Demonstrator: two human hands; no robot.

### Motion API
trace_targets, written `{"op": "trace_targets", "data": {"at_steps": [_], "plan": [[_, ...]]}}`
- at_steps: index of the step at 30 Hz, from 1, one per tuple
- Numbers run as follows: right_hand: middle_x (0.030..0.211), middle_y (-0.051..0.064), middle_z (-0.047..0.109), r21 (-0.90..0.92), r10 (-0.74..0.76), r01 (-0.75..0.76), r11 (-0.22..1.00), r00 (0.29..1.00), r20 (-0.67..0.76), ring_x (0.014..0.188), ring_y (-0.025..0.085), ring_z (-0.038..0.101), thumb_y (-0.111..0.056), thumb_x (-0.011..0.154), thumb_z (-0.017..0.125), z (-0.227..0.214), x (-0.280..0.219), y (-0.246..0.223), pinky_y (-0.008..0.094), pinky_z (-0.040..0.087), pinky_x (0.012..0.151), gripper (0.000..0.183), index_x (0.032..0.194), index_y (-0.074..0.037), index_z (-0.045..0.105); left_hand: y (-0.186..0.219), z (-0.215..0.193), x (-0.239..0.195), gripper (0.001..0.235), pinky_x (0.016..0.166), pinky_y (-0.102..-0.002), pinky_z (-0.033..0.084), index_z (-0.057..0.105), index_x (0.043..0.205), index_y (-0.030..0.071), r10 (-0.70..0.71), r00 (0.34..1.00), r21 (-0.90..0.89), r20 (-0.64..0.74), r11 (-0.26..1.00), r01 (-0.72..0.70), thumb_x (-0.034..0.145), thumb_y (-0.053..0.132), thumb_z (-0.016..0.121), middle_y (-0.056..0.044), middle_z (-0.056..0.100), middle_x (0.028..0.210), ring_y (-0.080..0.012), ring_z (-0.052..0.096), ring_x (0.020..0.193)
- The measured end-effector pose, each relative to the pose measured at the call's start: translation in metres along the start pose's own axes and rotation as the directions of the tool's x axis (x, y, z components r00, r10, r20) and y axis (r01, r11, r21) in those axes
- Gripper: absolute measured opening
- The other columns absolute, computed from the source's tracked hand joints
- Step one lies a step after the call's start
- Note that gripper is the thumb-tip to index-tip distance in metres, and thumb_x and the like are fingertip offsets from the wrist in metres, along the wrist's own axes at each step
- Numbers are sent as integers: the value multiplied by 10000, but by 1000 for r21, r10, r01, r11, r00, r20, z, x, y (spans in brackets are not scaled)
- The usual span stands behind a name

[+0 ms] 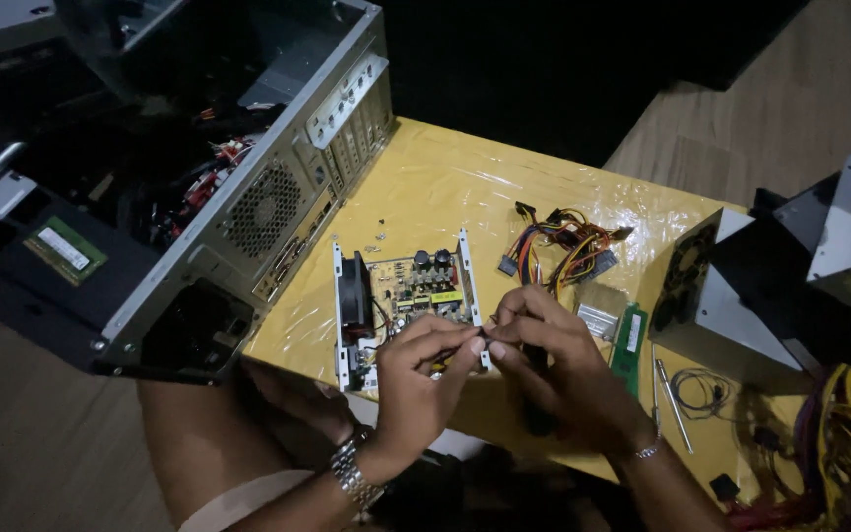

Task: The person cleans a computer power supply unit by first using a screwdriver to remove screws and then using a brush to dust off the internal components and fan.

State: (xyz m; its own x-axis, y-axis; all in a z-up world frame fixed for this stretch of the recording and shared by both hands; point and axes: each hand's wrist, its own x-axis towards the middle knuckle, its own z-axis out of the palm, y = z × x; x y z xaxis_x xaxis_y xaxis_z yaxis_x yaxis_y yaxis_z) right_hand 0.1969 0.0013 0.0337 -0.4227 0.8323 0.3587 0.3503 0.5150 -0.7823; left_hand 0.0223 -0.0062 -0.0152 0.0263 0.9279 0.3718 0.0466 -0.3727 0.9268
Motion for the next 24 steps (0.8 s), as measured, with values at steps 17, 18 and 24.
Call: {"op": "trace_targets", "data": {"at_steps": [17,18,24], "plan": [[955,118,680,-417,-448,381,826,891,-73,847,378,658,-139,929,710,1,-6,23,470,482,765,86,876,-74,727,-14,1,4,235,654,-303,624,815,952,-15,-292,956,-107,-28,952,287,777,130,872,-176,766,874,-265,773,834],[955,118,680,-428,-452,379,820,889,-77,847,378,658,-139,929,710,2,-7,20,470,482,765,86,876,-74,727,-11,2,4,235,654,-303,624,815,952,-15,-281,959,-110,-19,954,278,777,130,872,-176,766,874,-265,773,834],[1059,177,704,-445,-375,272,853,913,-162,976,405,679,-126,924,695,18,-29,22,485,497,815,283,1177,-1,718,6,-5,-1,194,740,-342,639,797,996,-50,-253,966,-172,-47,955,242,836,59,804,-228,749,937,-292,759,909]]}}
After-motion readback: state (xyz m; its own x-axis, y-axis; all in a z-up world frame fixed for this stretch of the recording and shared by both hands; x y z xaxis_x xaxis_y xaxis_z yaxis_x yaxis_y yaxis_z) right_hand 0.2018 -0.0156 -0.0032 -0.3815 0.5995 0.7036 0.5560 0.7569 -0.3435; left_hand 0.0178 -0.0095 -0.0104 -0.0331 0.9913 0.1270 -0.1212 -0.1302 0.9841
